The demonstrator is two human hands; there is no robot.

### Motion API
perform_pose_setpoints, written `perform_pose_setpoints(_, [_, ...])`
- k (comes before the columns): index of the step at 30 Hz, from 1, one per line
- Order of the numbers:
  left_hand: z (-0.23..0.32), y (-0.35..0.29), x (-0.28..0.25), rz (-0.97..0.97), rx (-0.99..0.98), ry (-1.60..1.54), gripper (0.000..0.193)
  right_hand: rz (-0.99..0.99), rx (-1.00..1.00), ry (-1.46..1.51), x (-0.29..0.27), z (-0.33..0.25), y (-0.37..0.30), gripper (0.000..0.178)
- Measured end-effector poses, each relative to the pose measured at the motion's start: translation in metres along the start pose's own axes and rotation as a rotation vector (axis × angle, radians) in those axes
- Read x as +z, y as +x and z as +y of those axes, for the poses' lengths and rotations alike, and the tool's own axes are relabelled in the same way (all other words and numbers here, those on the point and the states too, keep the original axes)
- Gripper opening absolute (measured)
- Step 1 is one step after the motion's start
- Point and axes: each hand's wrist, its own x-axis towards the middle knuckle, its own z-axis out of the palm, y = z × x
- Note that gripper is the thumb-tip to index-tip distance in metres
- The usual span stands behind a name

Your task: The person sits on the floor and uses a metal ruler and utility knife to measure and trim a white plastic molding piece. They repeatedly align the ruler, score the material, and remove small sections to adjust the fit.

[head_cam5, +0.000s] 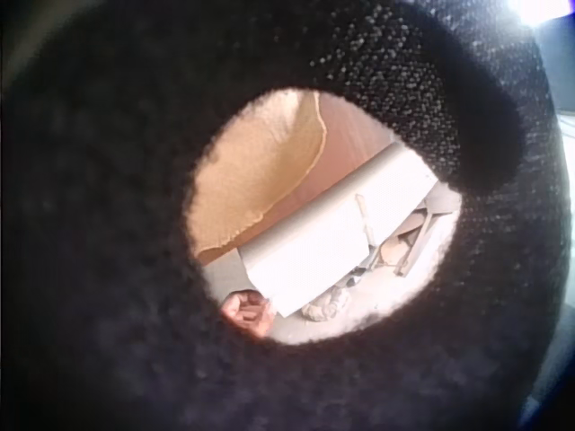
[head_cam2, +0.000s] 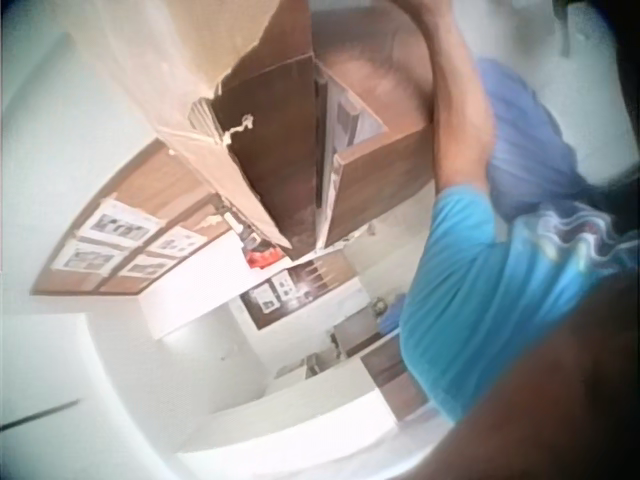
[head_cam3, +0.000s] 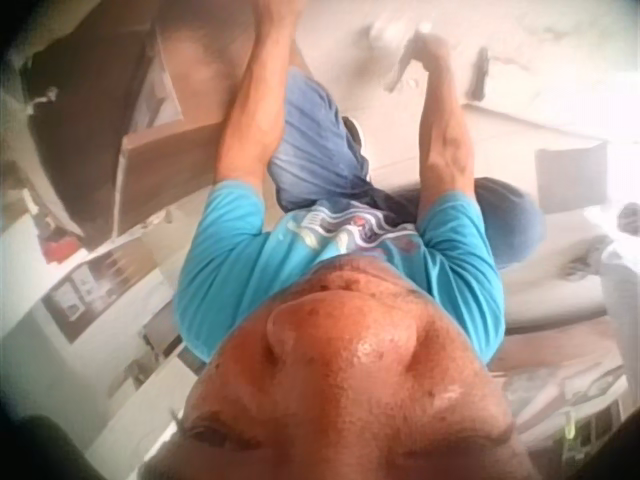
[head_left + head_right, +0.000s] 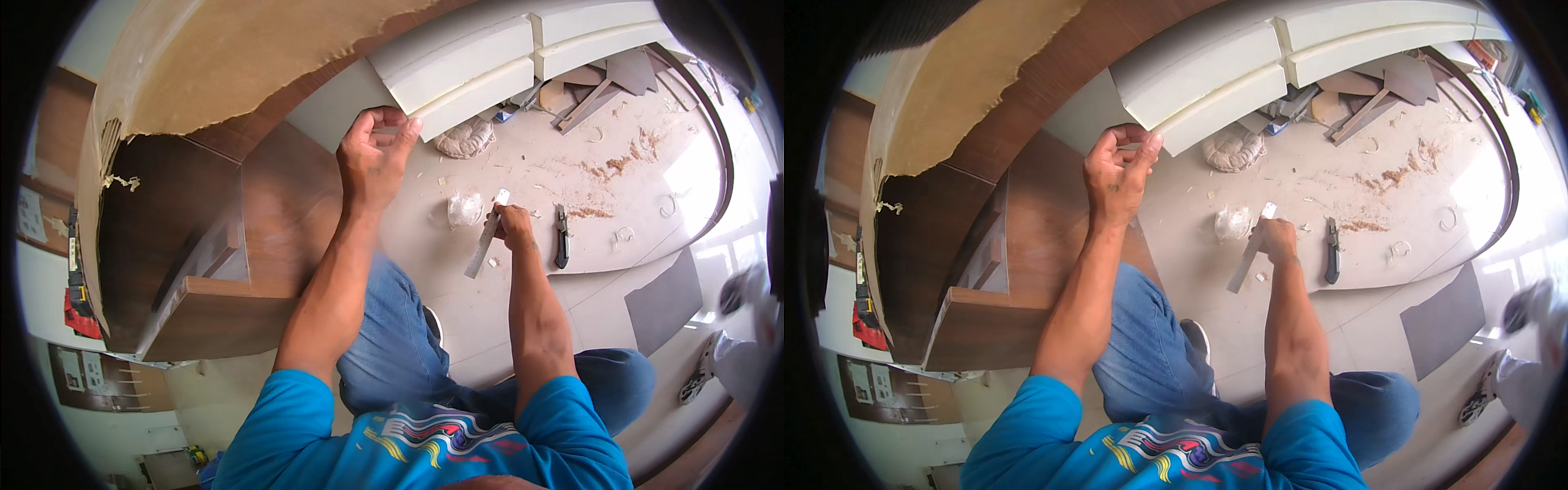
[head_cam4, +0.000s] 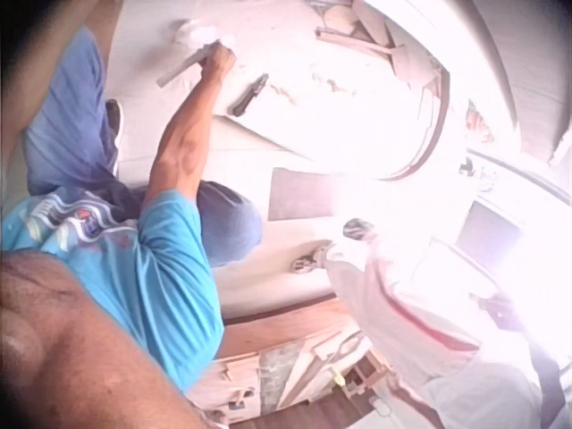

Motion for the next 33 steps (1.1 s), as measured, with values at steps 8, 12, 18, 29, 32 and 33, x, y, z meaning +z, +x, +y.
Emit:
perform_pose_setpoints(8, [0.013,-0.001,-0.005,0.027,-0.024,0.018,0.038,0.036,-0.147,-0.159,0.010,-0.048,-0.017,0.022])
perform_pose_setpoints(12, [0.016,0.001,-0.007,0.031,0.004,0.086,0.034,0.099,-0.257,-0.032,0.014,-0.081,-0.020,0.025])
perform_pose_setpoints(18, [0.012,-0.003,-0.005,0.033,0.014,0.040,0.023,-0.150,-0.345,0.475,0.002,-0.134,-0.032,0.022])
perform_pose_setpoints(29, [0.001,-0.009,-0.033,-0.323,-0.049,-0.118,0.042,-0.588,-0.749,0.617,0.054,-0.203,-0.112,0.021])
perform_pose_setpoints(32, [0.004,-0.013,-0.031,-0.418,-0.018,-0.101,0.047,-0.591,-0.761,0.543,0.058,-0.208,-0.115,0.023])
perform_pose_setpoints(33, [0.000,-0.014,-0.031,-0.454,-0.007,-0.126,0.047,-0.581,-0.755,0.534,0.057,-0.207,-0.116,0.023])
